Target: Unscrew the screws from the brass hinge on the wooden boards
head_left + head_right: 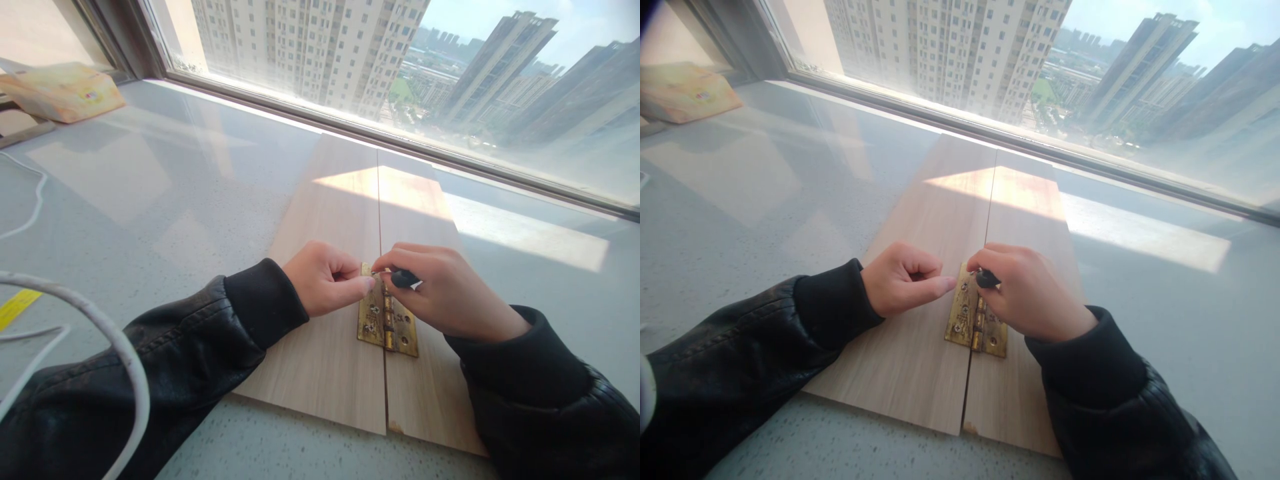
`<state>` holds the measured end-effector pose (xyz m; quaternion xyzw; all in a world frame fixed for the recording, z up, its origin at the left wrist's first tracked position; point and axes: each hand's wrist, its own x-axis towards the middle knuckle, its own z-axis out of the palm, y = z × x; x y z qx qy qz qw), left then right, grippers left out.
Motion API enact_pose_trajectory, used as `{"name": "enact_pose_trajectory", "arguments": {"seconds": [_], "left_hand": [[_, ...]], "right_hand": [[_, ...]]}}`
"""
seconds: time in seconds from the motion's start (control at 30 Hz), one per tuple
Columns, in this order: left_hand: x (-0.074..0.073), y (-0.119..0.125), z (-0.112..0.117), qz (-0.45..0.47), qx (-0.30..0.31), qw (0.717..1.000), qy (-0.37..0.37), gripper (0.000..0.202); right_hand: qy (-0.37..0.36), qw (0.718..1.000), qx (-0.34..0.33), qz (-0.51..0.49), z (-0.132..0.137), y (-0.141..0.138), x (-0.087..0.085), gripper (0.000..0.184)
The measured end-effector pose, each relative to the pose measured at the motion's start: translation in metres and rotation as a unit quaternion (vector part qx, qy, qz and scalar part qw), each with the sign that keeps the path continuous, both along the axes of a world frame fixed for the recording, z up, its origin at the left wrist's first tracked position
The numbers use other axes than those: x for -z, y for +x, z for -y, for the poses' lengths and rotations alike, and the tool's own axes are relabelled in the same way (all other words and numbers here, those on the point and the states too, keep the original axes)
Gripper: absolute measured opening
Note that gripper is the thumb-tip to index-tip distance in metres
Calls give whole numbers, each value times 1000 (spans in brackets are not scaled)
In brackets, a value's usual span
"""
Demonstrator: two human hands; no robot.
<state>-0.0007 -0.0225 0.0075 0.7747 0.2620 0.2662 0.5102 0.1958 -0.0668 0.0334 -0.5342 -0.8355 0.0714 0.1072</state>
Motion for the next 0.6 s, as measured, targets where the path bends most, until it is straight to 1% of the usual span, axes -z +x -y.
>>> {"name": "enact_pose_trajectory", "arguments": {"seconds": [0.03,0.1,0.17,0.23,0.3,0.37,0.47,0.53,0.6], "left_hand": [[0,0,0,1,0,1000,0,42],[1,0,0,7,-3,1000,2,42],[1,1,1,11,-9,1000,6,42],[2,1,1,12,-14,1000,6,42],[1,1,1,9,-12,1000,5,42],[1,1,1,7,-7,1000,3,42],[1,1,1,10,-8,1000,0,42],[2,1,1,15,-10,1000,-2,42],[2,1,1,17,-11,1000,-4,43]], "right_hand": [[5,1000,3,-6,0,0,-1,11],[23,999,30,0,1,-1,-1,15],[35,997,67,30,1,-1,0,24],[31,994,88,63,1,-1,2,28],[23,993,83,79,1,-1,3,28],[18,995,64,70,1,0,3,21],[16,999,30,31,2,1,0,10],[31,999,16,3,3,2,-3,8],[46,998,17,-28,2,5,-8,9]]}}
